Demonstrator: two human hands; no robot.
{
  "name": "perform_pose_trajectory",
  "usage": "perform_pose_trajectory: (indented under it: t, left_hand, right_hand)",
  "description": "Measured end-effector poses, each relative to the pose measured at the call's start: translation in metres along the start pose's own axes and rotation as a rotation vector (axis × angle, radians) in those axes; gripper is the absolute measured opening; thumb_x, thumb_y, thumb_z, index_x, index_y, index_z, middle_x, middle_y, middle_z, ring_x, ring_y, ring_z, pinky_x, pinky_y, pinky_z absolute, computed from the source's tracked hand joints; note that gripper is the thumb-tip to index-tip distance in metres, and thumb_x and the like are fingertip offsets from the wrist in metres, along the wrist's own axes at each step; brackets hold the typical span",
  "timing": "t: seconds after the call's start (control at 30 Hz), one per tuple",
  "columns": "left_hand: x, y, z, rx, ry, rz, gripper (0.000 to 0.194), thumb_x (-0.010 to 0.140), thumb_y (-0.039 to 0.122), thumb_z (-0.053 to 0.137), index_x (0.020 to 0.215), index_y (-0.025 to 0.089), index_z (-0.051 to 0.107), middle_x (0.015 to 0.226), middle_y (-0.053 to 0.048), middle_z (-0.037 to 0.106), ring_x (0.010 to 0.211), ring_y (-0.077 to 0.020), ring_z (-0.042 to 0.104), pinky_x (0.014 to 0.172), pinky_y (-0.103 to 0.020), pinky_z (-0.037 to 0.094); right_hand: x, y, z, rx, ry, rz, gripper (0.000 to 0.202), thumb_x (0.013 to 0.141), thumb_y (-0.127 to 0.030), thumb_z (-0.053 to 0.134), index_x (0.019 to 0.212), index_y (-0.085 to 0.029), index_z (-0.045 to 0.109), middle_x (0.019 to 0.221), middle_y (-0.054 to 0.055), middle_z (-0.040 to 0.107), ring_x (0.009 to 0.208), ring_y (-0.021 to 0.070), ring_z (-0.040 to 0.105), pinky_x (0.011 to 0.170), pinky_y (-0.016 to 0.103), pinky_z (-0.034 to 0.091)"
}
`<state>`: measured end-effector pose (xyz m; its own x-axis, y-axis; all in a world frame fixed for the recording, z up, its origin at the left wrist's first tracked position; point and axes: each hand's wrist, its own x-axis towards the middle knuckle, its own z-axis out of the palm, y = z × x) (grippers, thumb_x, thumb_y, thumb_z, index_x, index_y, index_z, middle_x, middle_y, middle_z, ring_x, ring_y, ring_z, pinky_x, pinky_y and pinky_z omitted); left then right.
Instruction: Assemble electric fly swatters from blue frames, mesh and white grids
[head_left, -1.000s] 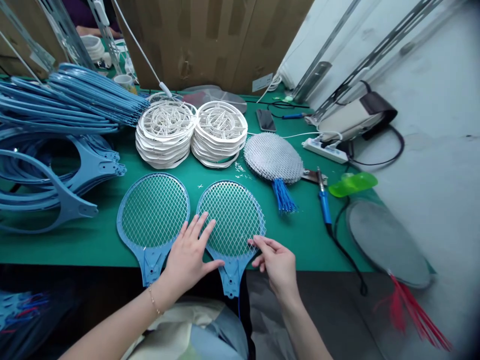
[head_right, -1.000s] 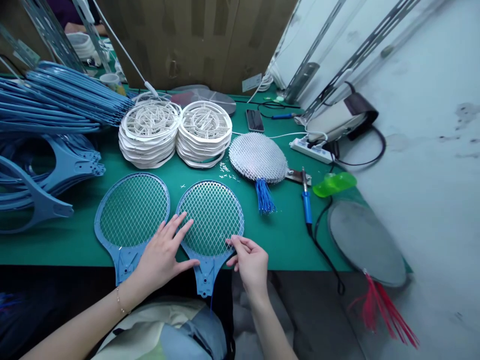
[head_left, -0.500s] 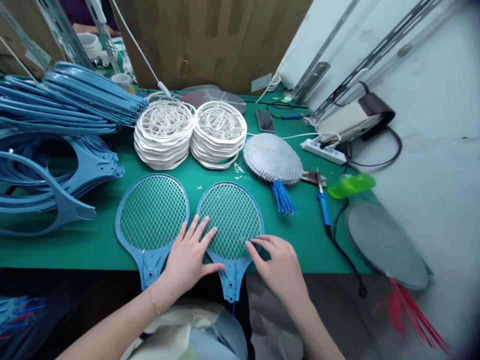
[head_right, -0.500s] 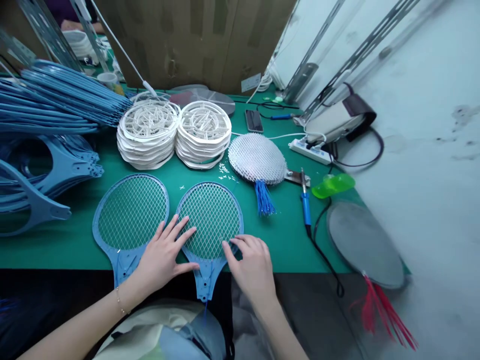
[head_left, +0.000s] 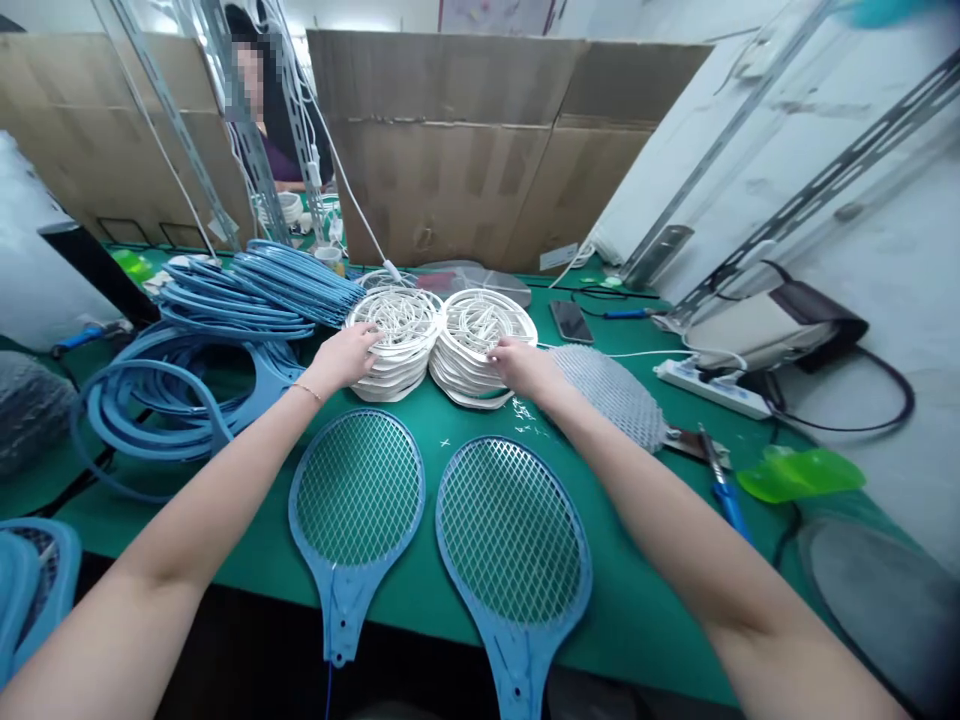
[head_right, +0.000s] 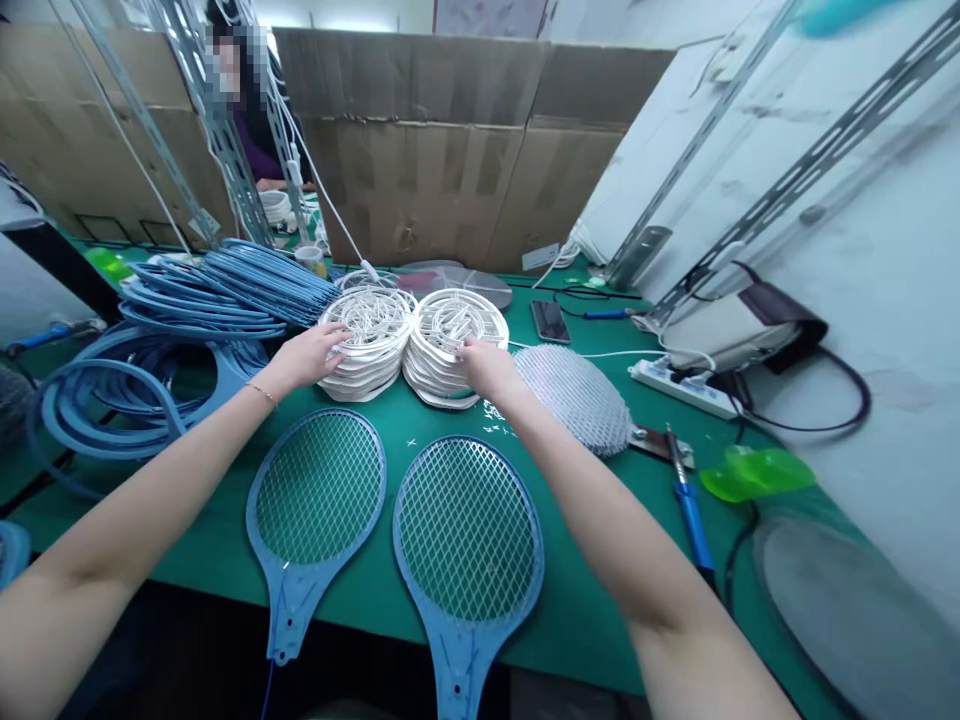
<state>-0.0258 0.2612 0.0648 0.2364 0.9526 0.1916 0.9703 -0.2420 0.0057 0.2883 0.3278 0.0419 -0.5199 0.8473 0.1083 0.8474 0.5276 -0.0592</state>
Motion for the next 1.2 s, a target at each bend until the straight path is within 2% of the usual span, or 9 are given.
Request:
perform_pose_trajectory:
  t: [0.17,0.3,0.5,0.6,0.7,0.83,0.97,1.07,1.2]
  left_hand:
    - [0.011,-0.010,0.007,0.015,-0.042,0.105,0.022,0.091,0.019,0.057,0.106,0.022,0.072,0.107,-0.005,0.069,0.098,-0.0186,0.068,0.079,-0.023,0.051]
    - [0.020,-0.009,-0.008,0.026,0.084,0.061,0.026,0.098,0.017,0.045,0.108,0.013,0.069,0.110,-0.013,0.067,0.098,-0.0224,0.067,0.079,-0.029,0.051]
    - [0.006,0.015,-0.057,-0.035,0.482,-0.036,0.039,0.108,0.023,0.031,0.135,0.014,0.057,0.122,-0.013,0.061,0.109,-0.0237,0.064,0.088,-0.037,0.053]
    - [-0.046,0.046,-0.075,-0.091,0.752,0.114,0.034,0.108,0.024,0.039,0.133,0.018,0.061,0.106,-0.007,0.062,0.104,-0.0201,0.064,0.089,-0.037,0.055]
    - [-0.120,0.082,-0.066,-0.139,0.932,0.265,0.047,0.099,0.011,0.056,0.141,0.032,0.053,0.096,0.000,0.062,0.086,-0.0132,0.065,0.089,-0.033,0.059]
    - [-0.205,0.115,-0.028,-0.187,0.845,0.260,0.052,0.089,0.006,0.069,0.137,0.025,0.059,0.090,0.001,0.064,0.084,-0.0127,0.066,0.092,-0.031,0.062]
    - [-0.250,0.120,0.002,-0.173,0.638,0.285,0.035,0.090,0.009,0.069,0.123,0.020,0.067,0.083,0.002,0.066,0.078,-0.0109,0.068,0.100,-0.034,0.058]
    - [-0.265,0.111,0.012,-0.176,0.543,0.259,0.037,0.092,0.006,0.063,0.126,0.022,0.065,0.083,0.002,0.067,0.077,-0.0113,0.068,0.095,-0.034,0.059]
    - [-0.273,0.097,0.013,-0.207,0.349,0.285,0.041,0.093,0.001,0.053,0.130,0.017,0.060,0.091,-0.004,0.070,0.081,-0.0155,0.068,0.086,-0.035,0.060]
  right_hand:
    - [-0.002,0.018,0.000,-0.010,0.101,-0.038,0.023,0.088,-0.015,0.058,0.109,-0.010,0.067,0.116,0.016,0.064,0.105,0.0259,0.061,0.083,0.032,0.049]
    - [-0.023,0.023,-0.019,-0.078,0.504,0.015,0.031,0.098,-0.016,0.043,0.117,-0.007,0.066,0.118,0.019,0.066,0.111,0.0276,0.060,0.095,0.040,0.047]
    - [-0.180,-0.021,-0.031,-0.173,0.933,-0.208,0.027,0.089,-0.023,0.070,0.116,-0.028,0.072,0.097,0.006,0.077,0.087,0.0214,0.071,0.084,0.036,0.053]
    - [-0.267,-0.053,-0.011,-0.050,0.635,-0.350,0.047,0.081,-0.016,0.076,0.122,-0.040,0.069,0.102,0.000,0.077,0.081,0.0209,0.073,0.079,0.036,0.058]
    - [-0.299,-0.074,0.003,0.172,0.421,-0.425,0.045,0.080,-0.020,0.074,0.121,-0.039,0.071,0.101,-0.001,0.078,0.082,0.0225,0.074,0.076,0.037,0.059]
    - [-0.238,-0.086,-0.005,0.740,0.294,-0.021,0.036,0.088,-0.047,0.063,0.119,-0.032,0.073,0.108,0.007,0.075,0.096,0.0280,0.072,0.076,0.041,0.060]
    - [-0.127,-0.112,-0.003,1.407,-0.035,0.417,0.068,0.086,-0.071,0.054,0.129,-0.020,0.067,0.111,0.014,0.073,0.078,0.0249,0.070,0.054,0.034,0.055]
    - [-0.073,-0.140,0.021,1.306,-0.151,0.353,0.052,0.080,-0.048,0.073,0.118,-0.013,0.073,0.089,0.009,0.074,0.062,0.0166,0.061,0.052,0.027,0.047]
    - [-0.054,-0.160,0.053,0.867,0.003,0.126,0.028,0.087,-0.032,0.062,0.098,-0.013,0.079,0.077,0.006,0.071,0.068,0.0174,0.062,0.069,0.029,0.048]
